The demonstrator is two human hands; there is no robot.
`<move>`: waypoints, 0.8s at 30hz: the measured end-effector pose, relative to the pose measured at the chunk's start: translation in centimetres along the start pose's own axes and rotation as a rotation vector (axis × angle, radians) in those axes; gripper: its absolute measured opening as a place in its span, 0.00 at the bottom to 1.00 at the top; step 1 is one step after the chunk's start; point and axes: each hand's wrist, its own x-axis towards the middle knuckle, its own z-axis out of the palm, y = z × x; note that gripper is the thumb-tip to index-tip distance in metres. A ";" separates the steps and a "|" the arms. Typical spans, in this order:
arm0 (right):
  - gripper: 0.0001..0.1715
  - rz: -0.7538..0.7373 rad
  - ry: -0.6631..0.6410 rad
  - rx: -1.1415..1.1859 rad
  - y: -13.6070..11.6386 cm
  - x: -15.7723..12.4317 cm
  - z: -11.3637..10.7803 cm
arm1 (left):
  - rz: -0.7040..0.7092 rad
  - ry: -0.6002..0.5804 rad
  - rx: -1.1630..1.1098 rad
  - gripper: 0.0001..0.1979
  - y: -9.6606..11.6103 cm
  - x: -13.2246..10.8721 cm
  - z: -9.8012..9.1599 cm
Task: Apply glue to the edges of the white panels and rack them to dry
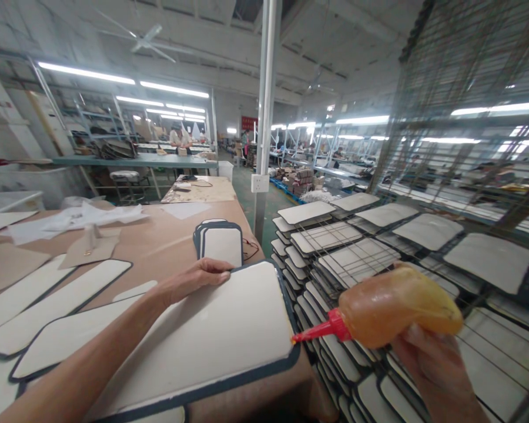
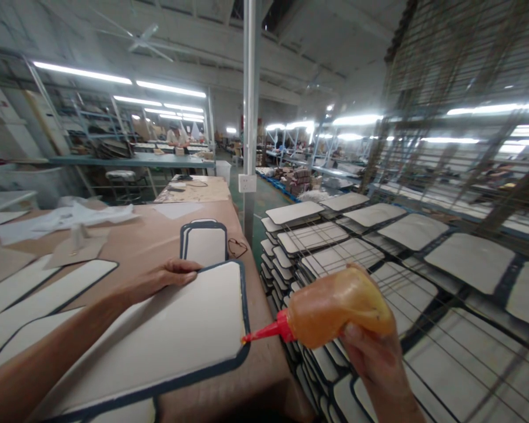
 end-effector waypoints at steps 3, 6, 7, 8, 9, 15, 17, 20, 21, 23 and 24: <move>0.44 -0.089 0.029 -0.078 0.3 -0.1 -0.3 | 0.014 0.055 -0.058 0.15 -0.4 0.3 0.0; 0.40 -0.178 0.088 -0.168 0.9 -0.1 -0.8 | 0.033 0.119 -0.112 0.14 -0.7 0.7 0.2; 0.39 -0.202 0.109 -0.177 1.2 0.0 -1.0 | 0.037 0.141 -0.132 0.14 -0.9 1.0 0.3; 0.39 -0.223 0.126 -0.174 1.5 0.0 -1.2 | 0.041 0.163 -0.153 0.14 -1.1 1.2 0.4; 0.39 -0.238 0.138 -0.164 1.7 0.1 -1.4 | 0.044 0.181 -0.172 0.14 -1.2 1.5 0.6; 0.41 -0.240 0.184 -0.104 2.9 1.1 -1.7 | 0.071 0.296 -0.226 0.19 -2.1 2.8 1.5; 0.41 -0.245 0.202 -0.102 3.2 1.5 -1.7 | 0.088 0.289 -0.246 0.18 -2.4 3.1 1.7; 0.41 -0.255 0.193 -0.094 3.6 2.0 -1.6 | 0.114 0.272 -0.289 0.17 -3.0 3.5 1.6; 0.41 -0.254 0.183 -0.087 3.6 2.1 -1.5 | 0.118 0.273 -0.300 0.17 -3.2 3.6 1.6; 0.42 -0.253 0.162 -0.077 3.8 2.4 -1.3 | 0.124 0.279 -0.320 0.17 -3.3 3.7 1.7; 0.42 -0.246 0.143 -0.070 3.9 2.5 -1.2 | 0.125 0.285 -0.327 0.17 -3.3 3.8 1.7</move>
